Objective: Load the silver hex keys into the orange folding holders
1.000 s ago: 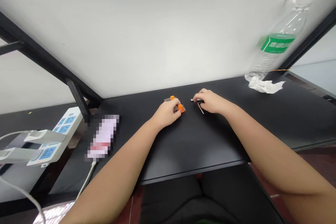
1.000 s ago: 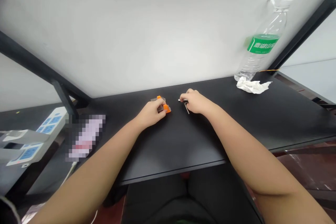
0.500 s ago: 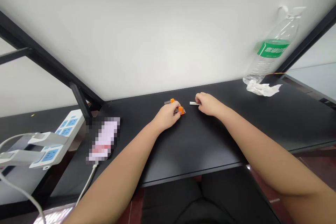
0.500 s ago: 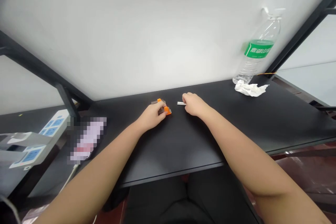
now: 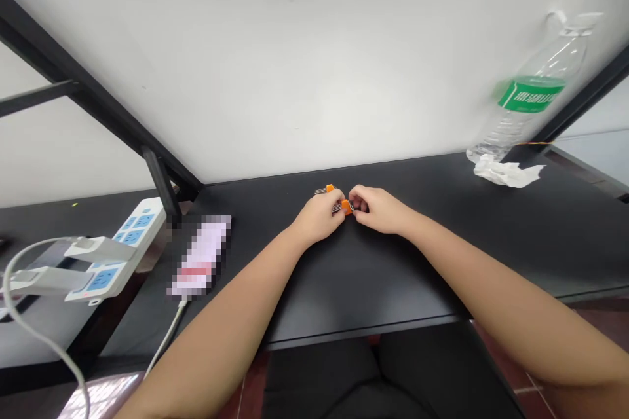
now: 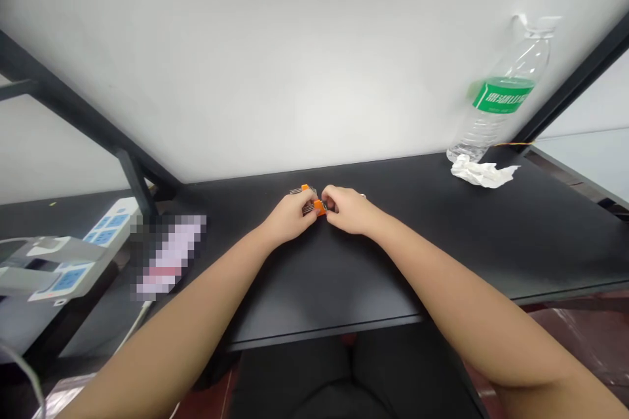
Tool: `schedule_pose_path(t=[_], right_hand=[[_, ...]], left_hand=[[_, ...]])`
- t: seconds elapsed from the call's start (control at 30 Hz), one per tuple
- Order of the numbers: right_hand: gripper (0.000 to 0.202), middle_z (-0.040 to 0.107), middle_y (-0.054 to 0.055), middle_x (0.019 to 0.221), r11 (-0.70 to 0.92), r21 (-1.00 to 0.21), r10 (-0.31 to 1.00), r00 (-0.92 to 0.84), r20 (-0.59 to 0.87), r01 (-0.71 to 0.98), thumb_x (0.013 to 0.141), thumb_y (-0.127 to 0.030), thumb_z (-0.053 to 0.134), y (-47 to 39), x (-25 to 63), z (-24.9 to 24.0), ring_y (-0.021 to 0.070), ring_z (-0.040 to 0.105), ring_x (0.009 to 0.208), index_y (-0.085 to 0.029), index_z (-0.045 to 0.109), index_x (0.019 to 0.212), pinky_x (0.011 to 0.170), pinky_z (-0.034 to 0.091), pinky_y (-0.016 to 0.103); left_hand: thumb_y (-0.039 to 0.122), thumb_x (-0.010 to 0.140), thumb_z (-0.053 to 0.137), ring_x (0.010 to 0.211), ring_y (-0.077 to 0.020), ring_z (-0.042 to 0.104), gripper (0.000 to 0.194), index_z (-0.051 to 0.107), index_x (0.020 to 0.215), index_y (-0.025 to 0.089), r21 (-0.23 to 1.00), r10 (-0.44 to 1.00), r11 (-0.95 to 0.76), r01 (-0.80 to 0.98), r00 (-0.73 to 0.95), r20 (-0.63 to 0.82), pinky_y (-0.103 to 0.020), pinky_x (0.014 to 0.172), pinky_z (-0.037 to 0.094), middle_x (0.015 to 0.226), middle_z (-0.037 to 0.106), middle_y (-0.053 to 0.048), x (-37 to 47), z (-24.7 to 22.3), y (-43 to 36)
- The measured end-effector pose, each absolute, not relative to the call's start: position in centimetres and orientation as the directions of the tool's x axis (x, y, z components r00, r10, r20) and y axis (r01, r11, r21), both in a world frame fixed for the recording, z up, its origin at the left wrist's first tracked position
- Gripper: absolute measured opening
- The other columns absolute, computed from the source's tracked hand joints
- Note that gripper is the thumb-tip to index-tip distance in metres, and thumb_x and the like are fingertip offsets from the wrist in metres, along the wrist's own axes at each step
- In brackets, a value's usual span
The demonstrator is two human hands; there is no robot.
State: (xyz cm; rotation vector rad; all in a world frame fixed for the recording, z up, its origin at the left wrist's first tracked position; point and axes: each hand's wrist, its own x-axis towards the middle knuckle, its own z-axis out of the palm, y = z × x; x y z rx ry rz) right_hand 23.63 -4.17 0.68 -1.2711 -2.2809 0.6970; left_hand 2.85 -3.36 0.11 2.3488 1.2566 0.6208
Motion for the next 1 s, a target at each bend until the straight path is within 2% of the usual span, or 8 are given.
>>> schedule_pose_path(t=[0.13, 0.23, 0.43, 0.57, 0.7, 0.8, 0.9, 1.0], right_hand=[[0.021, 0.067, -0.003, 0.085, 0.326, -0.660, 0.925, -0.374, 0.073, 0.677, 0.081, -0.013, 0.055, -4.3, 22.6, 0.0, 0.0145, 0.060, 0.075, -0.025, 0.054, 0.099, 0.067, 0.041, 0.026], [0.015, 0.066, -0.002, 0.081, 0.243, -0.620, 0.962, -0.269, 0.053, 0.746, 0.080, -0.015, 0.056, -4.1, 22.7, 0.1, 0.0150, 0.058, 0.071, -0.025, 0.054, 0.092, 0.064, 0.040, 0.026], [0.006, 0.068, 0.005, 0.085, 0.174, -0.301, 0.978, -0.201, -0.061, 0.938, 0.085, -0.022, 0.057, -3.9, 25.1, 1.9, 0.0206, 0.059, 0.071, -0.023, 0.059, 0.091, 0.062, 0.039, 0.031], [0.032, 0.066, 0.013, 0.111, 0.240, -0.145, 0.971, -0.239, 0.026, 0.960, 0.086, -0.032, 0.061, -3.8, 26.3, 2.3, 0.0298, 0.061, 0.095, -0.022, 0.061, 0.116, 0.076, 0.045, 0.038], [0.049, 0.054, 0.015, 0.137, 0.316, -0.201, 0.947, -0.321, 0.009, 0.927, 0.086, -0.039, 0.064, -3.2, 26.5, 1.2, 0.0356, 0.050, 0.119, -0.024, 0.058, 0.133, 0.090, 0.047, 0.044], [0.034, 0.058, 0.012, 0.128, 0.374, -0.277, 0.921, -0.388, 0.002, 0.885, 0.089, -0.021, 0.057, -2.6, 26.1, 0.1, 0.0299, 0.050, 0.114, -0.022, 0.063, 0.122, 0.092, 0.047, 0.039], [0.037, 0.059, 0.012, 0.120, 0.373, -0.294, 0.924, -0.380, 0.038, 0.880, 0.084, -0.005, 0.053, -2.2, 25.7, -0.7, 0.0270, 0.051, 0.108, -0.020, 0.064, 0.116, 0.089, 0.046, 0.035], [0.040, 0.059, 0.013, 0.118, 0.367, -0.275, 0.929, -0.367, 0.052, 0.889, 0.082, -0.002, 0.052, -2.3, 25.5, -0.9, 0.0274, 0.051, 0.105, -0.019, 0.063, 0.116, 0.087, 0.046, 0.035]], left_hand=[[0.026, 0.089, 0.055, 0.068, -0.0167, 0.055, 0.009, 0.050, 0.082, 0.023, 0.538, 0.841, -0.523, 0.661, 0.504, 0.198, -0.030, 0.064, 0.041, 0.075, 0.060, 0.001, 2.8, 0.0, -3.4], [0.023, 0.087, 0.054, 0.069, -0.0172, 0.055, 0.005, 0.050, 0.084, 0.024, 0.520, 0.829, -0.544, 0.658, 0.515, 0.216, -0.031, 0.065, 0.041, 0.076, 0.060, 0.001, 2.8, 0.1, -3.4], [0.019, 0.081, 0.054, 0.064, -0.0164, 0.051, 0.009, 0.046, 0.081, 0.024, 0.519, 0.843, -0.520, 0.679, 0.505, 0.184, -0.030, 0.061, 0.040, 0.071, 0.056, 0.003, 2.8, 0.3, -3.5], [0.021, 0.083, 0.054, 0.064, -0.0163, 0.052, 0.009, 0.046, 0.081, 0.024, 0.528, 0.841, -0.522, 0.670, 0.508, 0.186, -0.030, 0.061, 0.040, 0.071, 0.057, 0.003, 2.7, 0.2, -3.5], [0.021, 0.083, 0.054, 0.064, -0.0158, 0.052, 0.008, 0.046, 0.082, 0.024, 0.532, 0.846, -0.513, 0.673, 0.502, 0.180, -0.029, 0.062, 0.040, 0.072, 0.057, 0.003, 2.7, 0.0, -3.4], [0.021, 0.083, 0.054, 0.065, -0.0157, 0.052, 0.008, 0.047, 0.082, 0.023, 0.528, 0.842, -0.521, 0.671, 0.507, 0.186, -0.029, 0.062, 0.040, 0.072, 0.057, 0.003, 2.7, 0.1, -3.4], [0.022, 0.084, 0.054, 0.066, -0.0157, 0.053, 0.006, 0.048, 0.083, 0.023, 0.524, 0.839, -0.524, 0.671, 0.511, 0.185, -0.029, 0.062, 0.040, 0.073, 0.058, 0.002, 2.8, 0.2, -3.5], [0.022, 0.084, 0.054, 0.066, -0.0157, 0.053, 0.005, 0.049, 0.084, 0.023, 0.528, 0.842, -0.520, 0.672, 0.508, 0.183, -0.029, 0.062, 0.040, 0.074, 0.058, 0.002, 2.9, 0.3, -3.6]])
